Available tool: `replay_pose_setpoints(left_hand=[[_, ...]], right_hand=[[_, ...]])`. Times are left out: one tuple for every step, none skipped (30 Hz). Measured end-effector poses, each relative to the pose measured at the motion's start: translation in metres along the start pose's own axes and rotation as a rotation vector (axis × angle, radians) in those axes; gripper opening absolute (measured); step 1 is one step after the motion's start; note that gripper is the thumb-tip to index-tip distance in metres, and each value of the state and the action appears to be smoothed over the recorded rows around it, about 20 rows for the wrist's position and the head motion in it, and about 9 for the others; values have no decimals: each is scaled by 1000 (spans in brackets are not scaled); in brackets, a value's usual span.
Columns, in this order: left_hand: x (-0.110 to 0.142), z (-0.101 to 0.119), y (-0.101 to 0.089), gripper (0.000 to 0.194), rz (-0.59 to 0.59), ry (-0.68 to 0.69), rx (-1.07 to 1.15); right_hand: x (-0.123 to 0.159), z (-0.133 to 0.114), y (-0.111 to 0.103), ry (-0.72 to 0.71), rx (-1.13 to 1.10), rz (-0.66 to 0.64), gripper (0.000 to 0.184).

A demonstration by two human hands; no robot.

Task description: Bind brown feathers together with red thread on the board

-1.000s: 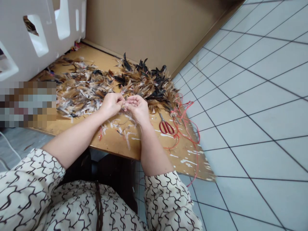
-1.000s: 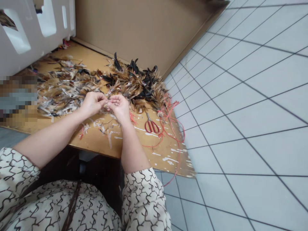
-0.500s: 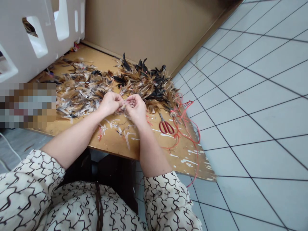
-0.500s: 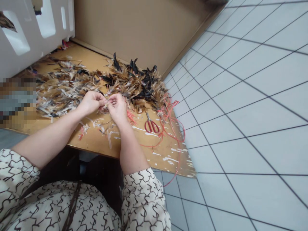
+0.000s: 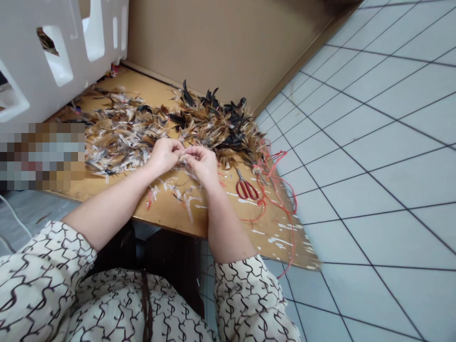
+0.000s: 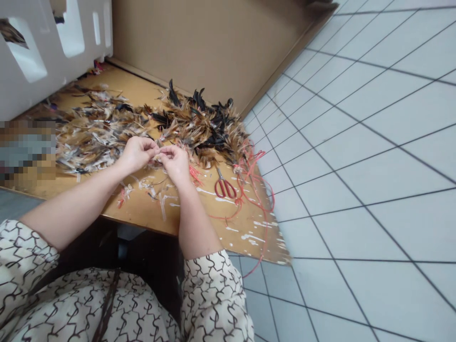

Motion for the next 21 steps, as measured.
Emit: replay_pose_setpoints(left_hand=[[0, 2, 0, 13, 3, 31, -24], [1, 3, 0, 12, 7, 64, -52], [1, 5, 0, 11, 12, 95, -83], [2, 7, 0, 11, 18, 123, -117], [2, 8, 0, 11, 24, 146, -147], [3, 9, 0, 11, 32, 160, -173], [3, 9, 0, 11, 39, 166, -190], [3, 8, -1, 11, 47, 162, -196], [2, 7, -1, 11, 53, 152, -190], [1, 5, -1, 11, 57, 136, -170], [0, 3, -1, 11, 54, 114, -140], [-1, 0, 0, 12, 46, 89, -103], [-2, -3, 1, 12, 34, 63, -63], [-3, -5, 2, 12, 23, 36, -24], [-3, -7, 3, 12, 13, 12, 12], [-3, -9, 4, 12, 3, -11, 45], [-3, -10, 5, 12, -5, -31, 75], [-3, -11, 5, 12, -9, -47, 101], [-3, -11, 5, 12, -11, -57, 120], [-2, -10, 5, 12, -9, -62, 133], [-2, -10, 4, 13, -5, -63, 139]], right_hand=[[0, 1, 0, 7, -1, -2, 7], [0, 1, 0, 11, -1, 0, 7], [0, 1, -1, 9, 3, 5, 6], [-1, 1, -1, 1, 10, 13, 6], [-1, 1, -2, -8, 20, 21, 4], [-2, 1, -2, -16, 31, 33, 3], [-2, 2, -2, -19, 41, 44, 3], [-3, 3, -3, -21, 51, 58, 3], [-3, 3, -3, -24, 66, 76, 4], [-2, 3, -4, -33, 88, 98, 4], [-1, 2, -6, -49, 121, 124, 4], [0, -1, -7, -72, 163, 150, 4], [1, -4, -8, -99, 212, 174, 3], [2, -8, -9, -127, 263, 196, 3], [4, -12, -10, -155, 311, 213, 4], [5, -15, -10, -182, 355, 225, 4], [6, -18, -10, -206, 394, 232, 5], [7, -21, -9, -224, 427, 233, 6], [8, -22, -9, -238, 454, 232, 6], [8, -23, -8, -248, 475, 227, 6], [9, -23, -7, -255, 487, 219, 5]])
Point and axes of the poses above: each hand's wrist, its own x-axis away from the middle knuckle, its own y-axis out of the palm, z = x × y, the point moved 10 cm from there along -x, towards the middle knuckle, and after that the axes turned 4 degrees about x, right-handed, at the moved point
